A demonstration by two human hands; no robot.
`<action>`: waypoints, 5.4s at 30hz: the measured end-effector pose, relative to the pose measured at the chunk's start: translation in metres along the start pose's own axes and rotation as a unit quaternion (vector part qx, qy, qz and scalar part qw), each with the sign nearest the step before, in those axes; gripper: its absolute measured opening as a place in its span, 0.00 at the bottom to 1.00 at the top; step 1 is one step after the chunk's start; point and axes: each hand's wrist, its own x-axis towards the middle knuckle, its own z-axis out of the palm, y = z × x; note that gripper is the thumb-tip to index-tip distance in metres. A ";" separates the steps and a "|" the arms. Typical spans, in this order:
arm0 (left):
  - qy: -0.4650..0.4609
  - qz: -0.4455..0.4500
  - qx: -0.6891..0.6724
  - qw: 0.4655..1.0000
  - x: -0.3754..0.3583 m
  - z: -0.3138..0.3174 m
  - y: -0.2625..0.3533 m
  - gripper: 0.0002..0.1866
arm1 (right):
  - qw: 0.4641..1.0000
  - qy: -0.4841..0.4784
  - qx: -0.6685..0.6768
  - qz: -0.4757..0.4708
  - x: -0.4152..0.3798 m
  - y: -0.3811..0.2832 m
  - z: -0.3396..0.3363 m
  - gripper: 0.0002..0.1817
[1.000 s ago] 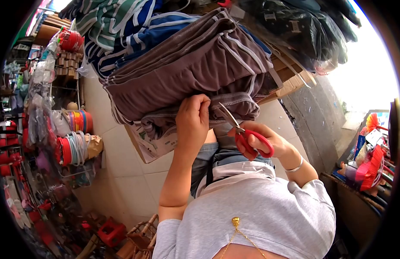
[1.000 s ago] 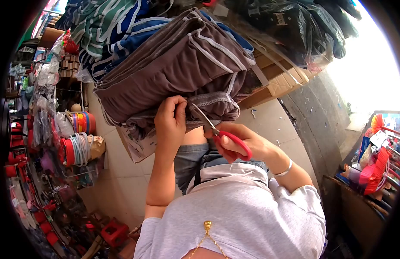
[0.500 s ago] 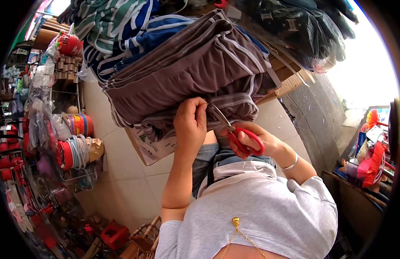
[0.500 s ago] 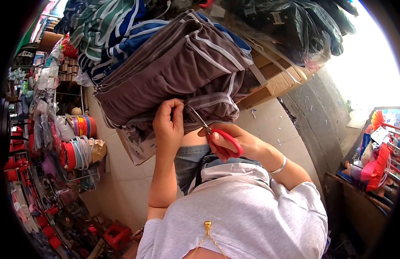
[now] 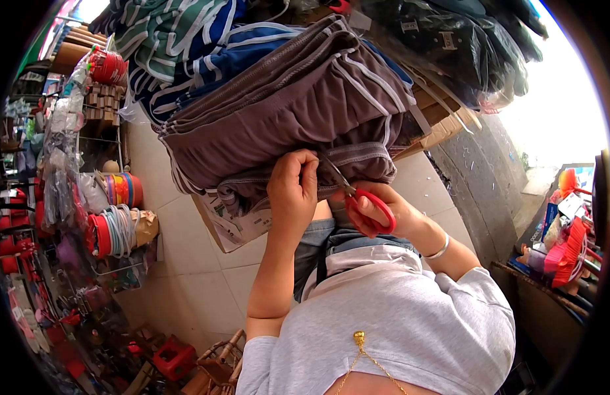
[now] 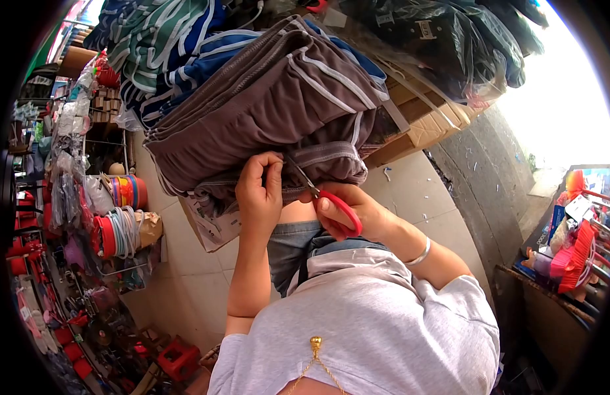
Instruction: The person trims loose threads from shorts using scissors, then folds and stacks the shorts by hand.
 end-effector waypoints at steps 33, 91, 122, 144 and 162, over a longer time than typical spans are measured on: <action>0.144 -0.207 0.092 0.963 -0.056 -0.078 -0.023 0.27 | 0.958 0.093 -0.197 -0.187 -0.030 -0.049 -0.011 0.43; 0.210 -0.121 -0.089 0.966 -0.050 -0.070 -0.044 0.02 | 0.974 -0.207 -0.063 0.069 0.040 0.008 0.047 0.39; 0.222 -0.214 -0.193 0.931 -0.064 -0.084 -0.030 0.02 | 0.974 -0.111 -0.168 0.108 0.077 0.024 0.080 0.29; 0.231 -0.078 -0.028 0.969 -0.073 -0.077 -0.011 0.05 | 0.986 -0.096 -0.134 -0.016 0.037 -0.005 0.049 0.32; -0.143 0.156 0.076 0.974 -0.019 0.042 0.060 0.23 | 0.501 0.354 -0.757 -0.227 0.045 -0.142 -0.119 0.14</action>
